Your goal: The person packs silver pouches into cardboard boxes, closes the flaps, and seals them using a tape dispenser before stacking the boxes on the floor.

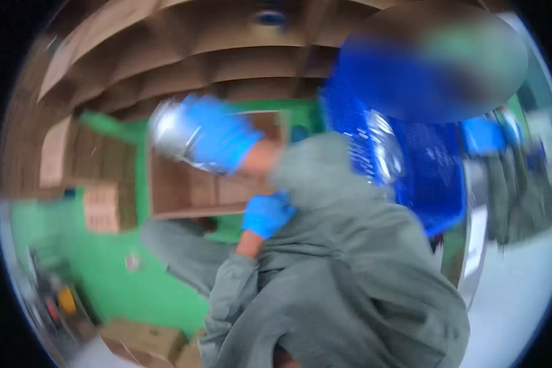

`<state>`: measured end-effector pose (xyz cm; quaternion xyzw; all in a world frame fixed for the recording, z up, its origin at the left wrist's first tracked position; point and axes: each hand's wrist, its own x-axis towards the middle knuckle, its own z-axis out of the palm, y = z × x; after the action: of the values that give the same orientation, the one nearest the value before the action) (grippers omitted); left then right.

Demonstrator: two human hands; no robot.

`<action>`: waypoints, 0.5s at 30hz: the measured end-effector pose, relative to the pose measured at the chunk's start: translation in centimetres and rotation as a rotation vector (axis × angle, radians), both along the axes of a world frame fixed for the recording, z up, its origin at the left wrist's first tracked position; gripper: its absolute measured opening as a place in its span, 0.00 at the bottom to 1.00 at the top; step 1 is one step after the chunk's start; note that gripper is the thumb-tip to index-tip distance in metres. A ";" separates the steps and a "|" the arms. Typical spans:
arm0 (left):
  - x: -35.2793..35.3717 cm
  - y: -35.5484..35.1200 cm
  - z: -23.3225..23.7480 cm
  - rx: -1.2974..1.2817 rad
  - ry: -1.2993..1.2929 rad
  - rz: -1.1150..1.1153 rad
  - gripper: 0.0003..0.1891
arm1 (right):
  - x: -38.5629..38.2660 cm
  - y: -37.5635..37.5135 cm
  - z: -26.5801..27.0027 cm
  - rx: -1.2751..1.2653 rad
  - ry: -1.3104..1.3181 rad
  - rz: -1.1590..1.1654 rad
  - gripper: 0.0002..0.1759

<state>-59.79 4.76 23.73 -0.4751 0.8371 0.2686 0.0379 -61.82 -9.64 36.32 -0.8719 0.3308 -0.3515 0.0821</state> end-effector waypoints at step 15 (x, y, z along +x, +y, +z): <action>-0.6 0.9 -1.3 -0.245 0.069 0.064 0.40 | -56.3 13.0 -26.7 0.936 -0.526 -1.722 0.20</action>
<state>-60.44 5.62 22.41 -0.4930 0.8489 0.1815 -0.0580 -118.17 3.34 9.59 -0.1125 0.9226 -0.3071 0.2044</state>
